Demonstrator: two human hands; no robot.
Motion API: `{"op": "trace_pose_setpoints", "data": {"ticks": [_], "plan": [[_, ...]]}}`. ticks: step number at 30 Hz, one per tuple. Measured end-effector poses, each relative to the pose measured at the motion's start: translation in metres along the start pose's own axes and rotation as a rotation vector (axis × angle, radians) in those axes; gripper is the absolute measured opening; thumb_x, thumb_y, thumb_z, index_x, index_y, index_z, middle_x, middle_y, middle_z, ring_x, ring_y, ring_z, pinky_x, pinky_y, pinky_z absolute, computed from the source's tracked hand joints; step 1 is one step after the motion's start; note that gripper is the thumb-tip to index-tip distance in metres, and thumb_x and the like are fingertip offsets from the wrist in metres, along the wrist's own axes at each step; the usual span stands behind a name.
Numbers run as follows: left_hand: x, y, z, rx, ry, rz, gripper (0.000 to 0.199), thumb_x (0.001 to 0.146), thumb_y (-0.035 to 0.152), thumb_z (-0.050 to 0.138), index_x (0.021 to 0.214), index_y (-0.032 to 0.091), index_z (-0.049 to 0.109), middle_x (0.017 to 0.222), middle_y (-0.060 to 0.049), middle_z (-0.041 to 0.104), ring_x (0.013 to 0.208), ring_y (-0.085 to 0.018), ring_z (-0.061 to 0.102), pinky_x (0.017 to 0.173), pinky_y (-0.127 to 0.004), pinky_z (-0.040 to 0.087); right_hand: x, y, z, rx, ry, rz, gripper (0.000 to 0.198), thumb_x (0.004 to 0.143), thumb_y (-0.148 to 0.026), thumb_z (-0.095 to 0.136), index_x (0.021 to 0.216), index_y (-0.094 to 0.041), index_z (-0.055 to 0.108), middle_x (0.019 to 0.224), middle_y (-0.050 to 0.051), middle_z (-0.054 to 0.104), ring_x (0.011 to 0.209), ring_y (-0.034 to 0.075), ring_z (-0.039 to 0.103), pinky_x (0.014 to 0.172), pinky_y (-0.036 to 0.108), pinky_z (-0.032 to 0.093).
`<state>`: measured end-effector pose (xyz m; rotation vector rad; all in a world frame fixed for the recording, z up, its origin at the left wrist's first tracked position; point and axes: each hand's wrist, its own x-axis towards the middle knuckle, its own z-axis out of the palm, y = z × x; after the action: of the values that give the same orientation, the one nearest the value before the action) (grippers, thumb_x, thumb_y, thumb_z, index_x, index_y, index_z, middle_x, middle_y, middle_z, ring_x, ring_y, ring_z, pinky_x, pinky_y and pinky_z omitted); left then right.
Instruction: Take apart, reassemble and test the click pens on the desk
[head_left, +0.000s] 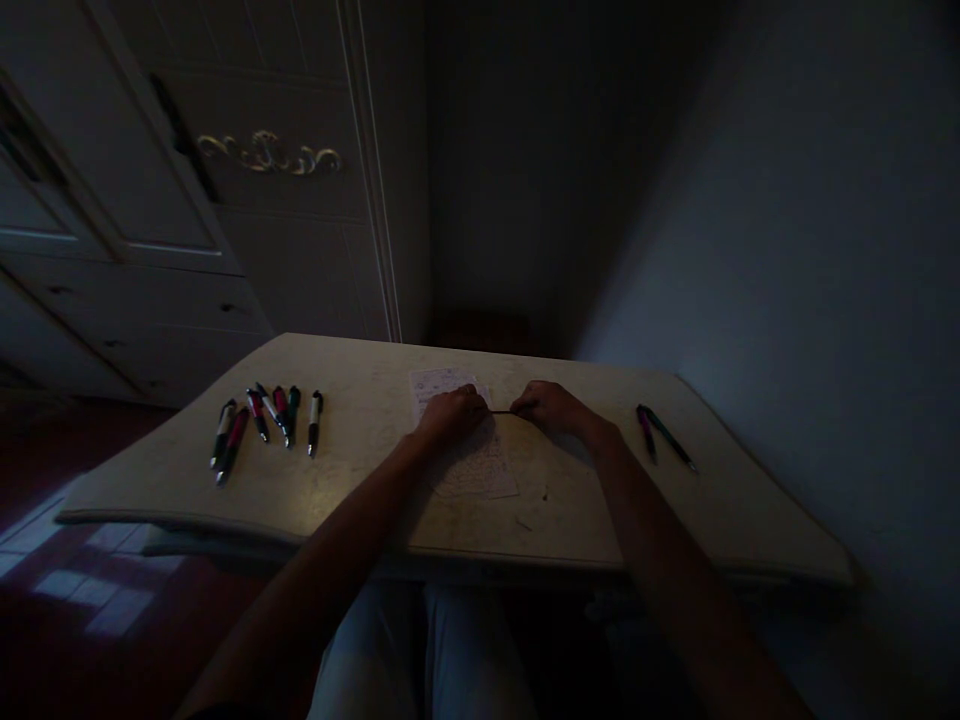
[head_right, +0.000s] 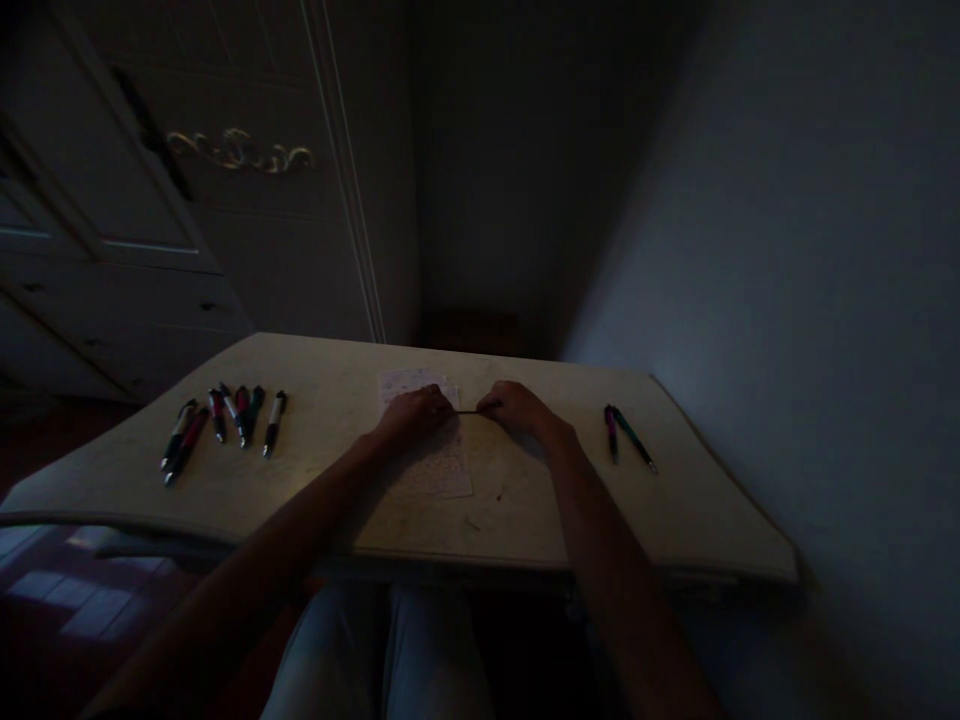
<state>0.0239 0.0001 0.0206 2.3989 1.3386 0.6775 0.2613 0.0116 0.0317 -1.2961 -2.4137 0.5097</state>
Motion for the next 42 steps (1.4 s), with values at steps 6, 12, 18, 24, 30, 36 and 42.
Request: {"op": "trace_pose_setpoints", "data": {"ticks": [6,12,18,24,30,36,42], "plan": [[0.000,-0.005,-0.003,-0.100,0.048,0.011,0.017,0.081,0.029,0.058,0.079,0.023,0.074,0.095,-0.009,0.067,0.079,-0.022,0.061,0.075,-0.033,0.043,-0.003,0.002,-0.007,-0.041,-0.006,0.011,0.023,0.075,-0.013,0.069,0.089,-0.025,0.080,0.088,0.004,0.072,0.079,0.019,0.064,0.076,0.028,0.047],[-0.001,-0.007,-0.005,-0.109,0.051,0.034,0.016,0.081,0.027,0.059,0.078,0.024,0.074,0.094,-0.008,0.066,0.078,-0.022,0.061,0.074,-0.032,0.043,-0.007,0.005,-0.012,-0.037,-0.017,0.051,0.022,0.073,-0.011,0.070,0.085,-0.025,0.080,0.086,0.004,0.073,0.079,0.019,0.065,0.076,0.028,0.047],[0.001,-0.013,-0.002,-0.112,0.043,0.063,0.018,0.082,0.030,0.059,0.084,0.025,0.077,0.098,-0.008,0.069,0.081,-0.024,0.062,0.077,-0.034,0.045,-0.008,0.007,-0.012,0.021,0.063,0.105,0.020,0.075,-0.010,0.069,0.090,-0.020,0.078,0.096,0.008,0.074,0.089,0.022,0.067,0.085,0.033,0.049],[0.004,-0.016,0.003,-0.171,0.126,0.034,0.031,0.086,0.039,0.056,0.104,0.021,0.073,0.101,-0.009,0.070,0.089,-0.024,0.063,0.084,-0.036,0.046,-0.008,0.005,-0.014,0.050,0.210,0.117,0.017,0.079,-0.016,0.070,0.095,-0.018,0.075,0.099,0.009,0.074,0.091,0.022,0.068,0.087,0.034,0.049],[0.011,-0.021,-0.003,-0.543,0.326,-0.002,0.038,0.084,0.033,0.046,0.113,0.014,0.064,0.095,-0.008,0.068,0.071,-0.015,0.058,0.069,-0.029,0.048,-0.009,0.003,-0.014,0.067,0.341,0.132,0.012,0.081,-0.023,0.068,0.092,-0.020,0.073,0.086,0.005,0.074,0.079,0.019,0.067,0.077,0.032,0.050],[0.016,-0.023,-0.013,-1.087,0.439,-0.195,0.034,0.072,0.025,0.045,0.100,0.013,0.062,0.083,-0.005,0.065,0.056,-0.011,0.051,0.047,-0.023,0.036,-0.006,0.002,-0.009,0.163,0.379,0.079,0.021,0.086,-0.029,0.060,0.099,-0.020,0.073,0.098,0.008,0.074,0.089,0.022,0.068,0.086,0.036,0.050],[0.022,-0.027,-0.018,-1.408,0.510,-0.363,0.034,0.065,0.016,0.047,0.098,0.014,0.056,0.079,-0.004,0.063,0.058,-0.011,0.055,0.051,-0.022,0.039,-0.003,0.004,-0.002,0.383,0.390,0.099,0.024,0.081,-0.039,0.066,0.091,-0.017,0.069,0.079,0.006,0.072,0.070,0.019,0.068,0.070,0.032,0.052]]}}
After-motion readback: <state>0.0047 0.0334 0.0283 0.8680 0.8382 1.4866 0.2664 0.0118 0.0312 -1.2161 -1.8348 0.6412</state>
